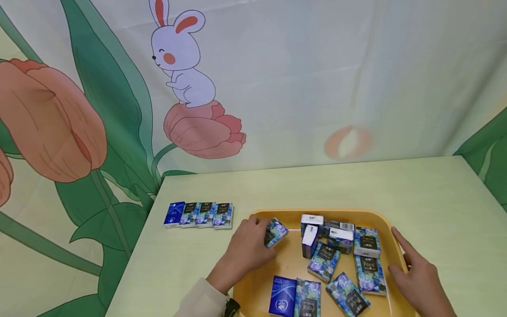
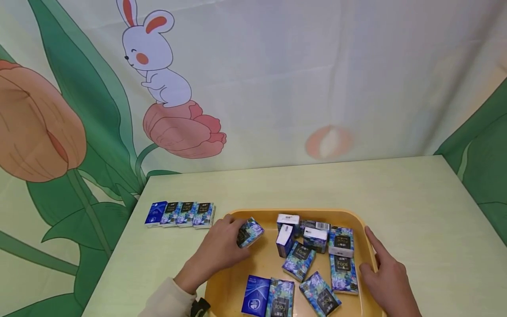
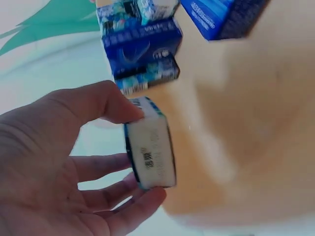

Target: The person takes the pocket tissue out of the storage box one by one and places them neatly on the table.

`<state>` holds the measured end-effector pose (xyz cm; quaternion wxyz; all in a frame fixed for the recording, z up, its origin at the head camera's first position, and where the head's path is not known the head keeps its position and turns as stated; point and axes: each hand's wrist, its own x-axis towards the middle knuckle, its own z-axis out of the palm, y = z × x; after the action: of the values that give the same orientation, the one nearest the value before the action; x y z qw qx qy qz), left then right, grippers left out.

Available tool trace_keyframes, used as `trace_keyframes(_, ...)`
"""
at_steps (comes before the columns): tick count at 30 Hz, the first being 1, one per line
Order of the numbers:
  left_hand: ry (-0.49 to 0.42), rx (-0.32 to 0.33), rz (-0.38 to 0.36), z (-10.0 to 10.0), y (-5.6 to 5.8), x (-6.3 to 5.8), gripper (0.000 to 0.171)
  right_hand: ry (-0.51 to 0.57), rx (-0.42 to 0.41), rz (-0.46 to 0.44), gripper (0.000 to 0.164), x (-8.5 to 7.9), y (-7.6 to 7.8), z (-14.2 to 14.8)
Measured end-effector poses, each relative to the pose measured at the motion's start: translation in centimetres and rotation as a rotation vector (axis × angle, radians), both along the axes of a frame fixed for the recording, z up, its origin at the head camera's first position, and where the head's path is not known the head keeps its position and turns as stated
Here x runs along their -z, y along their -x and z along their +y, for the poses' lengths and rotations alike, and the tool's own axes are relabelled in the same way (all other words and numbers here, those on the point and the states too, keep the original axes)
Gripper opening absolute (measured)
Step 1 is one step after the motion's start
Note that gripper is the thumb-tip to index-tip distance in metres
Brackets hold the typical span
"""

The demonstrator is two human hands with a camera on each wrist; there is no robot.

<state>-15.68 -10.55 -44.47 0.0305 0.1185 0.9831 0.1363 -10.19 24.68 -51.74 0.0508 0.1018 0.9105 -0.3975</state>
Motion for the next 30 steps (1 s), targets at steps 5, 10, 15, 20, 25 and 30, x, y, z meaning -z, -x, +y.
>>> trace_keyframes(5, -0.081, -0.065, 0.040, -2.3, -0.2, -0.4, 0.063, 0.016, 0.015, -0.008, 0.085, -0.1, 0.0, -0.2)
trace_keyframes(10, -0.156, -0.165, 0.040, -4.7, -0.3, -0.6, 0.064, 0.029, 0.012, -0.014, 0.085, -0.1, 0.1, -0.2)
trace_keyframes(15, -0.134, -0.248, 0.084, -7.3, -0.4, -0.2, 0.065, 0.027, 0.007, -0.004, 0.085, -0.1, 0.0, -0.3)
trace_keyframes(20, -0.096, -0.321, 0.102, -10.6, -0.9, 1.3, 0.066, 0.032, 0.019, -0.003, 0.085, -0.1, 0.0, -0.3)
trace_keyframes(25, -0.063, -0.425, 0.064, -14.6, -1.1, 3.8, 0.069, 0.040, 0.036, -0.025, 0.086, -0.1, 0.0, -0.3)
trace_keyframes(30, -0.032, -0.528, -0.023, -18.2, -1.1, 5.5, 0.070, 0.035, 0.035, -0.031, 0.085, -0.2, 0.0, -0.2)
